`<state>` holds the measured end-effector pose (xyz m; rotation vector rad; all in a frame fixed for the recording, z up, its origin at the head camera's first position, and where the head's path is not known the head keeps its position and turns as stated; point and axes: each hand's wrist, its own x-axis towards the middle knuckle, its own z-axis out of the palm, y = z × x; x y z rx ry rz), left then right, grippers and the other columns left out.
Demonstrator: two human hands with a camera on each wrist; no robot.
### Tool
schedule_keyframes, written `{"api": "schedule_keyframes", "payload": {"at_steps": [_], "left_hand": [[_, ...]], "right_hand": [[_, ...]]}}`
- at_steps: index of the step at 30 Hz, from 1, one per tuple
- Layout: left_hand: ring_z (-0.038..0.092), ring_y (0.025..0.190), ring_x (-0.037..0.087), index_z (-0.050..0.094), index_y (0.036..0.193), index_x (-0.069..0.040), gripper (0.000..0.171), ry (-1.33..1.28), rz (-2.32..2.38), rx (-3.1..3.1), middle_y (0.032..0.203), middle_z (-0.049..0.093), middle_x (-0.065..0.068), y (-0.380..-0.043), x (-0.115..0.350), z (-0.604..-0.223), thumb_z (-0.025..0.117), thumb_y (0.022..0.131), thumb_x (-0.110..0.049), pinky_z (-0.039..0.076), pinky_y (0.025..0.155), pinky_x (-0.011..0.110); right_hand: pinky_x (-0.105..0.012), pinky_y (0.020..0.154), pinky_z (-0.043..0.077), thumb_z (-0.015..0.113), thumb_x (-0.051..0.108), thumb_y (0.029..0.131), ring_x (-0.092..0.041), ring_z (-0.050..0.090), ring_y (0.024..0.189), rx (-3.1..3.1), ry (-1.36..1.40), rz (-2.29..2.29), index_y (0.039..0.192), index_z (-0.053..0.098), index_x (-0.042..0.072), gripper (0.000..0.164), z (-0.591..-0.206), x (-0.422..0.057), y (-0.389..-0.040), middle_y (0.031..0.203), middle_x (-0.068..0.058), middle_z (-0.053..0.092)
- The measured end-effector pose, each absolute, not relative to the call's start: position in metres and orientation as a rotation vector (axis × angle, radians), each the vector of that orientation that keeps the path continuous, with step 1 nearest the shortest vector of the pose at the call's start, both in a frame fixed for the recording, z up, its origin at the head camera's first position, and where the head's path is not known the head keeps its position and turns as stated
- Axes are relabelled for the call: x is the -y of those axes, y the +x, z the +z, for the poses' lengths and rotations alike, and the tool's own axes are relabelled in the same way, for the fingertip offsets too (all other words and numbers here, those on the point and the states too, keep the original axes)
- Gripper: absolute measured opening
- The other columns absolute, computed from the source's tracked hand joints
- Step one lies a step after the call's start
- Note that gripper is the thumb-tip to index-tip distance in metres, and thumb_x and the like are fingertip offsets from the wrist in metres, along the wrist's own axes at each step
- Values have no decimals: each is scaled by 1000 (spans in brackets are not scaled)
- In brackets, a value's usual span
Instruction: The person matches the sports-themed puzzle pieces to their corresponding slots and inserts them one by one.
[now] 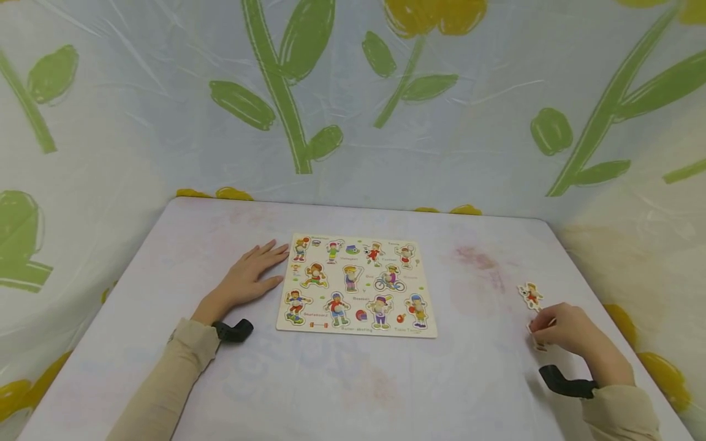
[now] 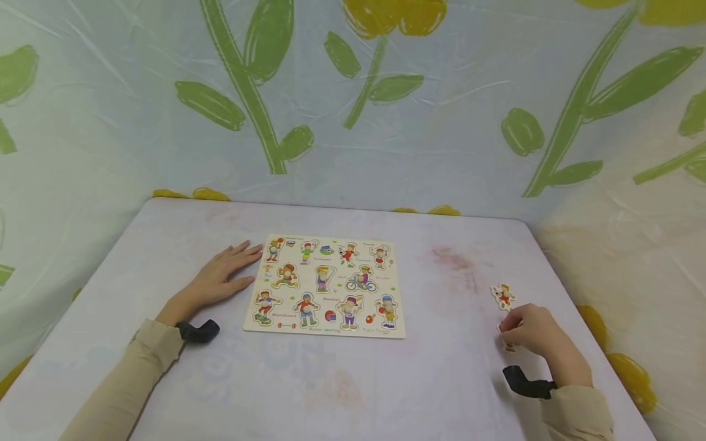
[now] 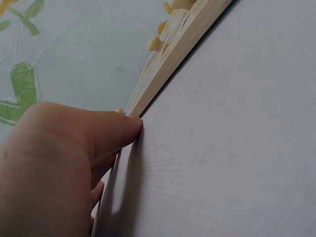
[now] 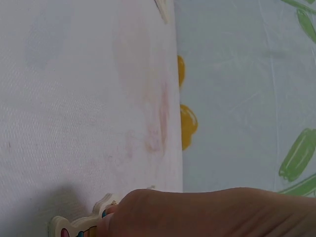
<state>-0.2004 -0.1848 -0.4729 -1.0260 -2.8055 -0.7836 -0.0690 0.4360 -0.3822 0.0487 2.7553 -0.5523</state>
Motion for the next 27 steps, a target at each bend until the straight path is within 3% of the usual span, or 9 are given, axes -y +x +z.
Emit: {"api": "schedule_keyframes", "payload": {"at_steps": [11,27], "left_hand": [[22,149,32,47,148,-7,59,-1015,-795,2811,156,39,6,-200,186,-473,62,95,-29,13,121,52],[22,149,33,47,148,-6,60,-1017,-794,2805,156,39,7,-201,186,-474,62,95,-30,12,121,53]], "right_hand": [[-31,61,48,76,11,81,-18,53,71,-2767,-2,-565,82,71,4,9,-378,-432,-75,76,-2,63],[-27,53,44,78,8,75,-12,55,60,-2839,-190,-655,74,70,6,9,-368,-382,-108,66,2,64]]}}
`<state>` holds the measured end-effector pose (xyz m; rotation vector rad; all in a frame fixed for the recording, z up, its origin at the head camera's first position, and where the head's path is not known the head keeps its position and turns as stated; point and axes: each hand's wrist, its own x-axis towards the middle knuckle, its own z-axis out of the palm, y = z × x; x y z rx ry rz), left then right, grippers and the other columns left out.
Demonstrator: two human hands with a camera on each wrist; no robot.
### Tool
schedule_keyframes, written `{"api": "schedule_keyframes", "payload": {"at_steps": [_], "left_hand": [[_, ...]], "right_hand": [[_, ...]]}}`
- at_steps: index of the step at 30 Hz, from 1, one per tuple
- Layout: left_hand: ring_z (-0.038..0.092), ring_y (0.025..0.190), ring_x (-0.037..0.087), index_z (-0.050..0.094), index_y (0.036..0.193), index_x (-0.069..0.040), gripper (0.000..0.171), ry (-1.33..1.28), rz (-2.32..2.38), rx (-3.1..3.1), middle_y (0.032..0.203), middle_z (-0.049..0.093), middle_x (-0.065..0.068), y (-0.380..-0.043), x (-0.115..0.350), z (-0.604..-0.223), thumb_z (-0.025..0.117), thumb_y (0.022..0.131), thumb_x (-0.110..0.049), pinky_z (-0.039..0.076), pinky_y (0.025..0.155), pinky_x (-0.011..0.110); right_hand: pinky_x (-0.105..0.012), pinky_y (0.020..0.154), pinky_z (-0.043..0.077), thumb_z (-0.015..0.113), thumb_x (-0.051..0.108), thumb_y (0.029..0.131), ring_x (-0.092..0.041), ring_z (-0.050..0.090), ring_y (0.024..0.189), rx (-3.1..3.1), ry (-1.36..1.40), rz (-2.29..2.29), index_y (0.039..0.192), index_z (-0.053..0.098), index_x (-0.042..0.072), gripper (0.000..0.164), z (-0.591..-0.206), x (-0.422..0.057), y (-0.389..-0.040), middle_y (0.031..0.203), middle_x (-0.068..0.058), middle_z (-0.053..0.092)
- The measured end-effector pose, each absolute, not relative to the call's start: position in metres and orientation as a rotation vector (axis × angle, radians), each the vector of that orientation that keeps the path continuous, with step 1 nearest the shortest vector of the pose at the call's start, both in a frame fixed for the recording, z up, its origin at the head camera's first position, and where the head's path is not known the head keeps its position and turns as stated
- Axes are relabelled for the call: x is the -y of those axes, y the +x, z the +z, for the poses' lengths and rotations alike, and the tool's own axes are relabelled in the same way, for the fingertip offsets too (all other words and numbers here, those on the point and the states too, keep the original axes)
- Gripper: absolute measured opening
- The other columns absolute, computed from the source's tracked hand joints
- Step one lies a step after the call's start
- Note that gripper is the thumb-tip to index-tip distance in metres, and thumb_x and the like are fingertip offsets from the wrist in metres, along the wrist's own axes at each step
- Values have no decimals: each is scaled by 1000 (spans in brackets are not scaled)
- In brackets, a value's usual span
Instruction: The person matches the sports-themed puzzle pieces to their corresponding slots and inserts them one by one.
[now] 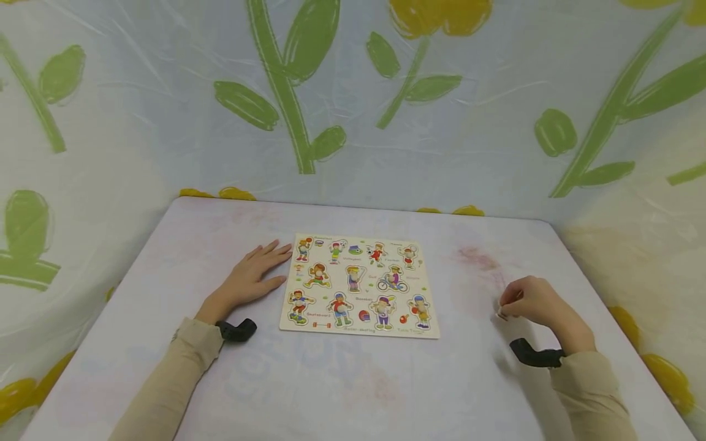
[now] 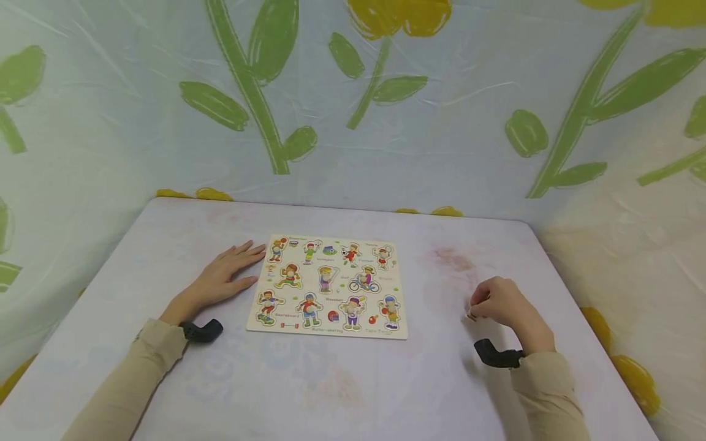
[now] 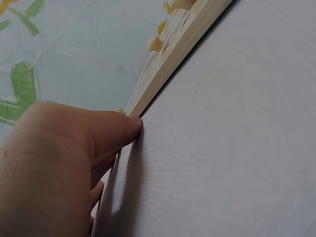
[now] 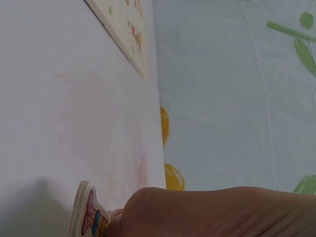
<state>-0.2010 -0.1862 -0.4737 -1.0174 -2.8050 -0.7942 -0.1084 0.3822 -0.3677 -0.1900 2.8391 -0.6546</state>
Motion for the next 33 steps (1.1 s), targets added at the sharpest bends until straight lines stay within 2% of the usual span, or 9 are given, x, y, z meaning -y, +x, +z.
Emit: {"api": "schedule_keyframes", "payload": {"at_steps": [11,20,33], "left_hand": [[23,148,33,47,148,-6,59,-1018,-775,2804,156,40,8,-201,184,-473,62,95,-29,13,121,52],[23,148,33,47,148,-8,59,-1022,-782,2803,156,39,6,-202,186,-476,62,95,-30,13,121,52],[26,146,37,49,146,-3,59,-1034,-793,2760,154,42,11,-201,186,-474,63,94,-28,16,119,57]], "right_hand": [[-30,59,46,77,6,75,-14,55,65,-2856,-238,-695,77,70,4,7,-360,-343,-142,69,1,64],[-31,62,47,74,5,80,-21,56,71,-2851,-195,-722,82,70,2,5,-360,-299,-173,77,-6,64],[-33,62,49,71,2,79,-20,57,68,-2844,-361,-807,82,71,-1,4,-361,-239,-206,76,-7,67]]}}
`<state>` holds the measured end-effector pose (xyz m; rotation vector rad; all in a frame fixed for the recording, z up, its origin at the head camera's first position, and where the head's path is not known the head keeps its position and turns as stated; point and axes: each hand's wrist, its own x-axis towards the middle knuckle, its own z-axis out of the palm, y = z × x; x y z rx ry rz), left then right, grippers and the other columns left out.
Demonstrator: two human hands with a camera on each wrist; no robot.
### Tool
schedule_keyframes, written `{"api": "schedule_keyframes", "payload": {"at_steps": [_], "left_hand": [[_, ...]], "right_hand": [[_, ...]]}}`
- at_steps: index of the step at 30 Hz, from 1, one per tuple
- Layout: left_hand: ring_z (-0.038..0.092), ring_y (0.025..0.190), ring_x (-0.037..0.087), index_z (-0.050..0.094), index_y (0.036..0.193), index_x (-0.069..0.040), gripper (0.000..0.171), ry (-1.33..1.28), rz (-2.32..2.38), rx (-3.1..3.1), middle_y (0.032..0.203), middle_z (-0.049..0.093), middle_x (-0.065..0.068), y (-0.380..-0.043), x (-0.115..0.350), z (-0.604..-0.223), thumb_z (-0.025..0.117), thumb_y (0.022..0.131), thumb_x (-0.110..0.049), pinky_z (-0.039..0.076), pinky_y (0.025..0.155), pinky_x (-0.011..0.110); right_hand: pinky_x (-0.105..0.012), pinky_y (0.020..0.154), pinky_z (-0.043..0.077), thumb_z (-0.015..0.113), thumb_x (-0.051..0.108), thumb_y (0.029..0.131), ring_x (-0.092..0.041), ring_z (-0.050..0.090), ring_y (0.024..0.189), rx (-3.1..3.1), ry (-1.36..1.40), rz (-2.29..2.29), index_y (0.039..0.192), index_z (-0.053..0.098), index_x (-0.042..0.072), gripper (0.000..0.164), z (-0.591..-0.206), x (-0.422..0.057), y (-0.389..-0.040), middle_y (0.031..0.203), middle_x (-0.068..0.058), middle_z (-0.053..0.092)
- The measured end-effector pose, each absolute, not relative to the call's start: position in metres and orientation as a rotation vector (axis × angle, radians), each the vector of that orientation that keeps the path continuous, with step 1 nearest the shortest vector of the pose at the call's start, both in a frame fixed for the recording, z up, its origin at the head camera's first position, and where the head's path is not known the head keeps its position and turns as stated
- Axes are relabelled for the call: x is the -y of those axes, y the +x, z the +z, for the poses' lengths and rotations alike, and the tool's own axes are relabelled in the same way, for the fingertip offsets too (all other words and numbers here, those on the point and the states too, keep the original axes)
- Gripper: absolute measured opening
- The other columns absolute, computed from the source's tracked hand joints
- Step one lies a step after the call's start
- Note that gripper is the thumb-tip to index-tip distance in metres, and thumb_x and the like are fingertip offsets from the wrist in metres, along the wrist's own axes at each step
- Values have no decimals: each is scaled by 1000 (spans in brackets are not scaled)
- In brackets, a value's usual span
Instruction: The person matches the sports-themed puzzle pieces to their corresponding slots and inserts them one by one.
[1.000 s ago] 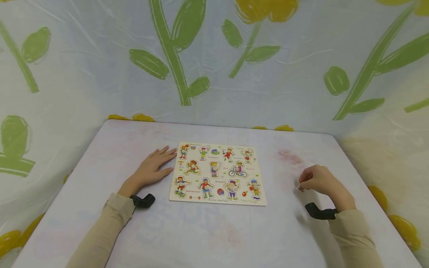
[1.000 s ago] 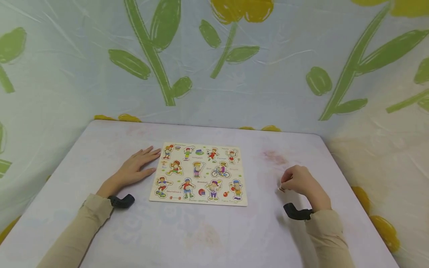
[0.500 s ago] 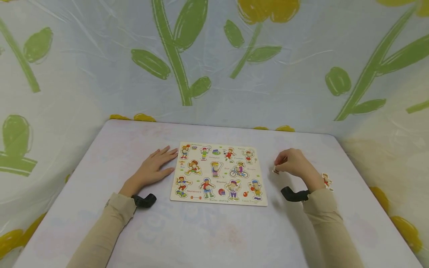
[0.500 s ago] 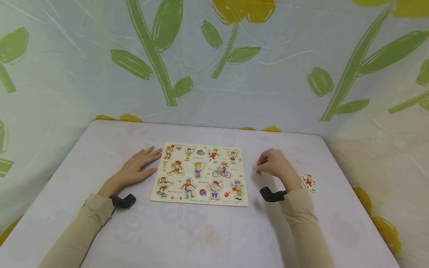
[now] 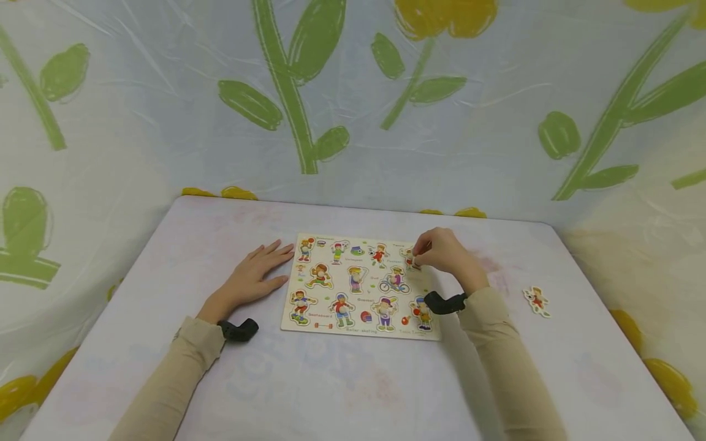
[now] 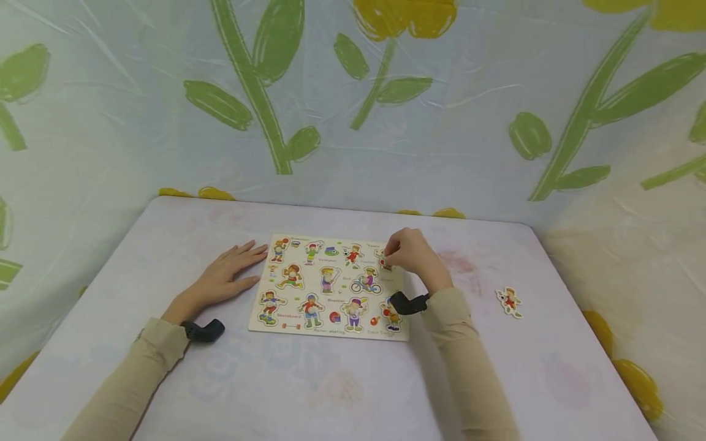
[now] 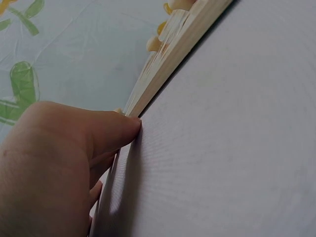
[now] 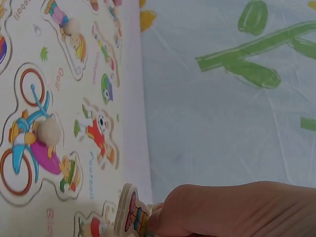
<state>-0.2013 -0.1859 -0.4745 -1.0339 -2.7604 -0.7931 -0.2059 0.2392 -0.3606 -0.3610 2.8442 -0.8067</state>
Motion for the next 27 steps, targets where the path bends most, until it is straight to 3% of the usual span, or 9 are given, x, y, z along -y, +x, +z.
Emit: {"api": "schedule_keyframes", "payload": {"at_steps": [19,27], "left_hand": [[22,149,33,47,147,-6,59,-1015,-803,2797,156,40,8,-202,187,-475,63,95,-29,12,121,52],[22,148,34,46,148,-5,60,-1025,-790,2802,156,39,9,-201,184,-473,63,94,-28,12,121,53]], "right_hand": [[-32,59,51,69,-2,80,-20,59,63,-2773,-525,-933,79,73,3,6,-372,-148,-237,75,-7,67],[-30,63,51,71,-1,81,-19,59,70,-2757,-531,-875,77,73,5,8,-382,-113,-248,78,-6,68]]}}
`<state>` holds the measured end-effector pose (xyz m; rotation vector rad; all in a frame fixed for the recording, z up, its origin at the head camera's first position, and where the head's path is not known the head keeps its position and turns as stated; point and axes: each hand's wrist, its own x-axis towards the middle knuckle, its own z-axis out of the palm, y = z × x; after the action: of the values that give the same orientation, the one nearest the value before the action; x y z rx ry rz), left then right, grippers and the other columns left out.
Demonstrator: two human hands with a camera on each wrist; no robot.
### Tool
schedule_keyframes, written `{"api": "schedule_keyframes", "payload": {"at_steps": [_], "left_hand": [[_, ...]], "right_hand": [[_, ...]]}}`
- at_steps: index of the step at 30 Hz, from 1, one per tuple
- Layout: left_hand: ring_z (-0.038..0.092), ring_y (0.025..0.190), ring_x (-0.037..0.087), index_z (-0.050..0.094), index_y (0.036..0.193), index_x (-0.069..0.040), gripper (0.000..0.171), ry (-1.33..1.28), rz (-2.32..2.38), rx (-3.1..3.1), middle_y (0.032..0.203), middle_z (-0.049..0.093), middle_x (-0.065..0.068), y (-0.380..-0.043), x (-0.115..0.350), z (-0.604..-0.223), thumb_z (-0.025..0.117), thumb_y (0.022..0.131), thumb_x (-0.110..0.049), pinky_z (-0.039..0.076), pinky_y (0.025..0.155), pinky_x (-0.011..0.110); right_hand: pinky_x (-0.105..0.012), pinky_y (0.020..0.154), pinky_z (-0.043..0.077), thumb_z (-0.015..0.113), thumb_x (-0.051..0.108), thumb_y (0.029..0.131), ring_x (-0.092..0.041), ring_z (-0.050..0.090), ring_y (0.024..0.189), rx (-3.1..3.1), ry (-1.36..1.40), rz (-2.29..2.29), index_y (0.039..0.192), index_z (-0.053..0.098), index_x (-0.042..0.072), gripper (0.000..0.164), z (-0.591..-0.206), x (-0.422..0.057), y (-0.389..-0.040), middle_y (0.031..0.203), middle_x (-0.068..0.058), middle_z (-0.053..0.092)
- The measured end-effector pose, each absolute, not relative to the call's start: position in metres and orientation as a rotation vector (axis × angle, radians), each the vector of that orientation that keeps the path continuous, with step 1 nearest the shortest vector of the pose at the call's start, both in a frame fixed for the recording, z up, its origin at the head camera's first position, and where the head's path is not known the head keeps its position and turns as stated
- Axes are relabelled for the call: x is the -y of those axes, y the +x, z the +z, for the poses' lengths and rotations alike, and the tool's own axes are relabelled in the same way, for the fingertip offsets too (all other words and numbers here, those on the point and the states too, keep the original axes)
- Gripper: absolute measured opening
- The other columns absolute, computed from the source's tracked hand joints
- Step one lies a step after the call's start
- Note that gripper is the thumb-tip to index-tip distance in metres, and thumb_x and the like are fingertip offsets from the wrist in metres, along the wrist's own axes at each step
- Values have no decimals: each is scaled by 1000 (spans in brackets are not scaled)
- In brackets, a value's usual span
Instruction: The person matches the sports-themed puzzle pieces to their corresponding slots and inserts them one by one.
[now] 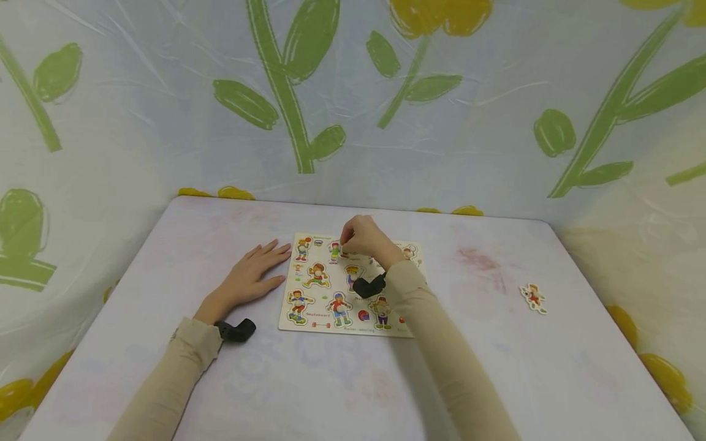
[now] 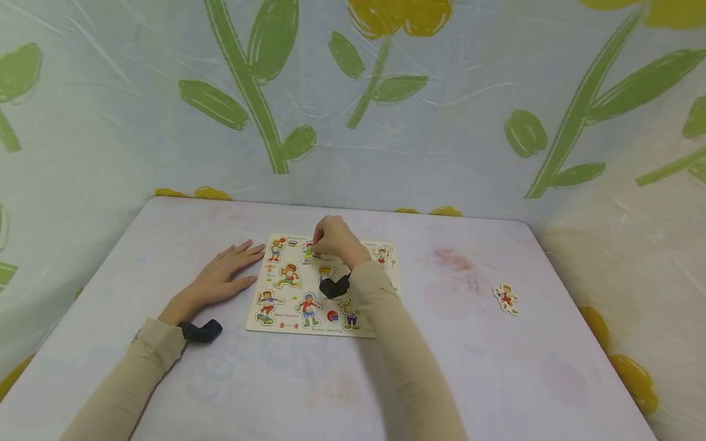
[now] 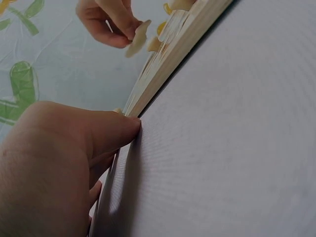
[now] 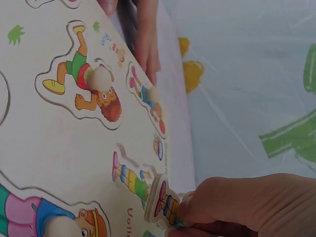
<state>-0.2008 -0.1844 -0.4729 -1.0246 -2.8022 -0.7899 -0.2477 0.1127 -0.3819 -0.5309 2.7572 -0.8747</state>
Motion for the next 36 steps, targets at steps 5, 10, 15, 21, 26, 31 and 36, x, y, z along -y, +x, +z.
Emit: {"api": "schedule_keyframes", "payload": {"at_steps": [5,10,15,21,26,31,36], "left_hand": [[23,148,33,47,148,-6,60,-1021,-791,2807,156,40,8,-200,185,-472,62,95,-28,12,121,52],[23,148,34,47,148,-5,60,-1015,-793,2808,156,40,9,-200,185,-472,62,94,-28,13,121,53],[23,148,33,47,148,-6,60,-1018,-792,2808,156,39,8,-201,185,-472,62,95,-29,12,121,52],[22,149,33,47,148,-6,60,-1023,-794,2814,156,39,7,-201,184,-472,62,95,-29,12,121,52],[22,149,33,46,148,-6,60,-1018,-798,2816,156,39,8,-200,183,-471,63,95,-29,12,121,52],[22,149,32,46,148,-7,60,-1019,-791,2816,157,39,6,-201,183,-471,62,95,-29,12,121,51],[21,149,31,46,149,-8,60,-1003,-786,2822,157,38,6,-202,184,-473,62,95,-30,12,121,51]], "right_hand": [[-28,60,47,70,0,81,-19,54,68,-2764,-507,-818,73,71,8,11,-395,-99,-252,76,-4,65],[-26,59,46,70,1,84,-18,54,69,-2769,-497,-786,75,71,8,11,-403,-91,-254,77,-4,65],[-26,59,46,72,1,83,-18,54,70,-2769,-498,-791,74,71,9,11,-405,-88,-255,76,-4,64],[-25,60,49,73,2,84,-17,56,70,-2709,-557,-822,75,72,10,12,-407,-91,-255,78,-3,66],[-27,63,50,75,2,82,-18,57,71,-2678,-581,-867,76,71,10,11,-407,-95,-255,80,-3,65],[-28,66,49,74,5,84,-18,57,72,-2644,-533,-967,77,71,11,10,-411,-100,-255,79,-2,66],[-28,67,49,72,6,85,-18,56,74,-2612,-534,-968,83,72,7,2,-409,-99,-255,81,-4,65]]}}
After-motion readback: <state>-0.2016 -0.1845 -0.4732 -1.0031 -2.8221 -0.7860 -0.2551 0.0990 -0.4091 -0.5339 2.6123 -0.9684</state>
